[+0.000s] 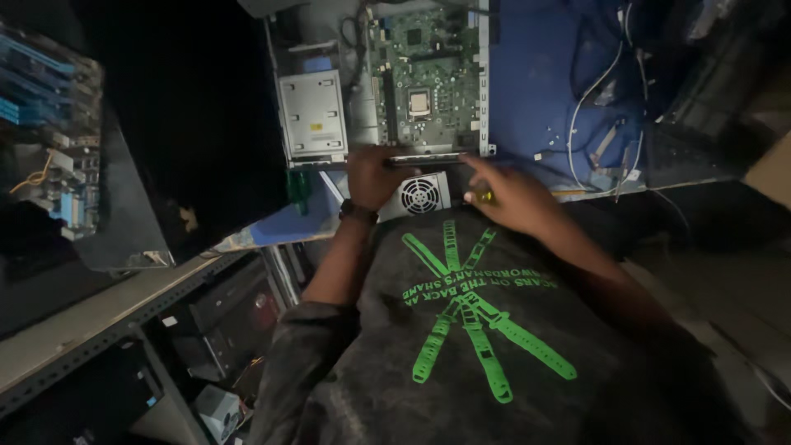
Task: The person uses a yellow screwdriver to remove screws from a power supply unit and then from a computer case. They handle the power supply and the case, placing the power supply aside and continuing to unscrew components inside the case.
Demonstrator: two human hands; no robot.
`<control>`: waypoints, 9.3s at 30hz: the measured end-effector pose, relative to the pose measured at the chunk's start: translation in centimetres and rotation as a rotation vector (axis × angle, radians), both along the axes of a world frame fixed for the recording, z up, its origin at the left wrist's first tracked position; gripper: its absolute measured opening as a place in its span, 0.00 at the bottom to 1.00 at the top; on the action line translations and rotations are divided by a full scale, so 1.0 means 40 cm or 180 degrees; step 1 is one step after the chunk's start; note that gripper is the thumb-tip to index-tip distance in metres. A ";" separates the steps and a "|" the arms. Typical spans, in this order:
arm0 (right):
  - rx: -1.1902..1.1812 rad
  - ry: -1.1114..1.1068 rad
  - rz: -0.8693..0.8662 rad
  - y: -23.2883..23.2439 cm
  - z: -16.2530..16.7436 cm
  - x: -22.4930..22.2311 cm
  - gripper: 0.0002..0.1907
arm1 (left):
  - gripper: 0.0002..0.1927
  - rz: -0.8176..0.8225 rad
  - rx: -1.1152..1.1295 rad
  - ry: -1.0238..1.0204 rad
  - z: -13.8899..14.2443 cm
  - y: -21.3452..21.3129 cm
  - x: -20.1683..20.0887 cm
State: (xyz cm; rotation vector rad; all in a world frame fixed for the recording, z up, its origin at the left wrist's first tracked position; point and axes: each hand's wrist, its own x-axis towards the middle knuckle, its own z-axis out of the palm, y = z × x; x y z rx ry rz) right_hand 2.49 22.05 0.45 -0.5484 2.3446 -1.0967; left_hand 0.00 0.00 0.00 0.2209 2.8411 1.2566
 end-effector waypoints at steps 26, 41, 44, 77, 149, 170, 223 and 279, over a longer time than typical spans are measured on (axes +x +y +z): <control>0.1453 -0.1016 -0.0424 -0.316 -0.127 -0.155 0.28 | 0.24 -0.1485 -0.0534 -0.0612 -0.398 -0.173 0.012; 0.1269 -0.1247 -0.0527 -0.565 0.000 -0.288 0.21 | 0.25 -0.1362 -0.0759 0.0150 -0.181 -0.566 -0.151; 0.1300 -0.1810 -0.0664 -0.542 0.116 -0.310 0.17 | 0.18 -0.1521 -0.0213 -0.0469 -0.141 -0.601 -0.178; 0.0136 0.1121 0.0236 -1.093 0.553 -0.688 0.12 | 0.16 0.1180 0.5716 -0.2421 0.202 -0.899 -0.469; -0.0906 0.1158 -0.0750 -1.030 1.223 -0.281 0.20 | 0.12 0.1976 0.5621 -0.1842 0.718 -1.235 -0.325; -0.1360 0.0646 -0.1407 -0.944 1.206 -0.111 0.27 | 0.14 0.1467 0.5355 -0.2134 0.696 -1.207 -0.180; -0.1264 0.0065 -0.2492 -0.918 1.187 -0.042 0.17 | 0.14 0.0000 0.3923 -0.3187 0.655 -1.178 -0.168; -0.0068 0.0981 -0.1077 -1.119 1.140 -0.327 0.08 | 0.10 -0.1784 0.0038 0.0761 0.635 -1.197 -0.432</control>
